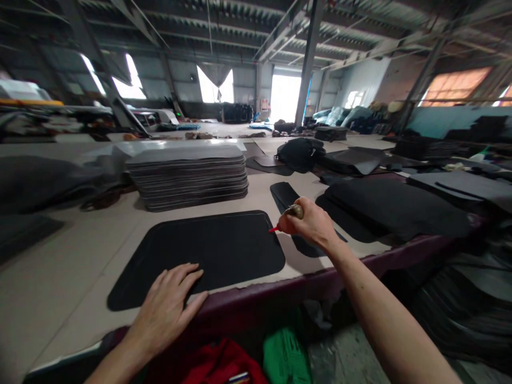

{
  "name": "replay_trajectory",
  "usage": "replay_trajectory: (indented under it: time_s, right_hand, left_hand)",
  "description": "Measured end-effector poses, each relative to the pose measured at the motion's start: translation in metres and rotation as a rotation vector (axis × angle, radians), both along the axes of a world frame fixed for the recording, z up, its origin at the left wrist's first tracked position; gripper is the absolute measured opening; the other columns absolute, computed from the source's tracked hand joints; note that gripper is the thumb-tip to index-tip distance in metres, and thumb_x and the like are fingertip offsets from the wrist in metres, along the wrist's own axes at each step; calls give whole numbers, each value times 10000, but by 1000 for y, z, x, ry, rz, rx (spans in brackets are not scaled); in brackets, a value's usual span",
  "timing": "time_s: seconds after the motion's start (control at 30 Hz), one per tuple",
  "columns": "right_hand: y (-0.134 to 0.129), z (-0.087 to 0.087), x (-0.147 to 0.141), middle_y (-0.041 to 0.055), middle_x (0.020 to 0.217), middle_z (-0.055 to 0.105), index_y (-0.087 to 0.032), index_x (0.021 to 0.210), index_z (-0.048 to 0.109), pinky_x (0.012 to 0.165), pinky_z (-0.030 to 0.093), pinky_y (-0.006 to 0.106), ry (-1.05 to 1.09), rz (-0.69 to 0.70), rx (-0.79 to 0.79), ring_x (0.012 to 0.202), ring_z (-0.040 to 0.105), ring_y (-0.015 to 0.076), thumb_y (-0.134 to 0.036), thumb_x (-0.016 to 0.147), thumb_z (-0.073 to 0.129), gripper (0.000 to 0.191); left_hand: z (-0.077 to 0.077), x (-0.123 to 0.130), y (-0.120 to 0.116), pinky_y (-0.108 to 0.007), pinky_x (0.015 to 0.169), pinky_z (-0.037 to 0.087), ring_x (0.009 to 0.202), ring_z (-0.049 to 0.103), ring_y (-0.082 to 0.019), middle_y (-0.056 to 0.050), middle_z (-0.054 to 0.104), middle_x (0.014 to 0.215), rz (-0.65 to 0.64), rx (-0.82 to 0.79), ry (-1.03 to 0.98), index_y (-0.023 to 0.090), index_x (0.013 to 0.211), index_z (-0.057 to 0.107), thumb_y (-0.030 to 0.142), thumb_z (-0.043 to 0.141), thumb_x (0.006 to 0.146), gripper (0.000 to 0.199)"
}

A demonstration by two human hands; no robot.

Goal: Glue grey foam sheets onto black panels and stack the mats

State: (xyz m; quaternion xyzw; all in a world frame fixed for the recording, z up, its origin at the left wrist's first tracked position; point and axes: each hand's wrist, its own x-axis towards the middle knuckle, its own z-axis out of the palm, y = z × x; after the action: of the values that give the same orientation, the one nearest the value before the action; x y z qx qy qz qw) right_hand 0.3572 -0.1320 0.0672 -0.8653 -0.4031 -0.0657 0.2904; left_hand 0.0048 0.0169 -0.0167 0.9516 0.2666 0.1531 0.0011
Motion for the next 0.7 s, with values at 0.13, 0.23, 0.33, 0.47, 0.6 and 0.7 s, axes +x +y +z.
replay_trajectory:
  time_s: [0.13, 0.23, 0.33, 0.47, 0.6, 0.7]
  right_hand:
    - [-26, -2, -9, 2, 841, 662, -262, 1004, 601, 603, 386, 287, -3, 15, -8, 747, 616, 209, -446, 799, 654, 280]
    - [-42, -2, -16, -5, 854, 654, -268, 982, 588, 611, 408, 289, 23, 61, 7, 759, 612, 204, -441, 793, 649, 264]
    - [-55, 3, -25, -1, 841, 652, -268, 952, 595, 622, 428, 299, 81, 89, 7, 759, 612, 214, -451, 781, 644, 255]
    - [-65, 4, -32, 19, 859, 663, -265, 965, 607, 630, 456, 315, 135, 95, 15, 771, 620, 232, -478, 770, 637, 289]
    - [-53, -4, -24, 9, 889, 663, -270, 1023, 604, 651, 448, 313, 35, 14, 51, 788, 624, 223, -468, 766, 647, 327]
    - [-32, -11, -16, 11, 906, 660, -262, 1047, 601, 664, 433, 310, -13, -12, 68, 808, 627, 220, -458, 780, 639, 334]
  left_hand:
    - [0, 0, 0, -614, 1118, 360, 1306, 502, -304, -87, 588, 1370, -6, 3, -3, 237, 1253, 622, 448, 508, 946, 390]
    - [1, 0, 1, -617, 1115, 363, 1302, 505, -312, -93, 587, 1369, -15, 9, -4, 230, 1256, 624, 450, 504, 947, 398]
    - [0, 0, 1, -614, 1110, 366, 1291, 512, -311, -95, 589, 1364, -13, 15, -3, 226, 1255, 624, 449, 506, 948, 397]
    - [-1, 0, 1, -615, 1113, 361, 1301, 501, -308, -87, 582, 1372, -19, 26, -3, 231, 1253, 619, 442, 511, 951, 384]
    - [0, 0, 1, -608, 1096, 379, 1291, 508, -312, -92, 592, 1359, -25, 30, -3, 228, 1242, 623, 444, 506, 952, 380]
    - [-1, 0, 2, -611, 1098, 373, 1292, 506, -312, -91, 591, 1361, -27, 31, -3, 227, 1246, 619, 444, 506, 952, 382]
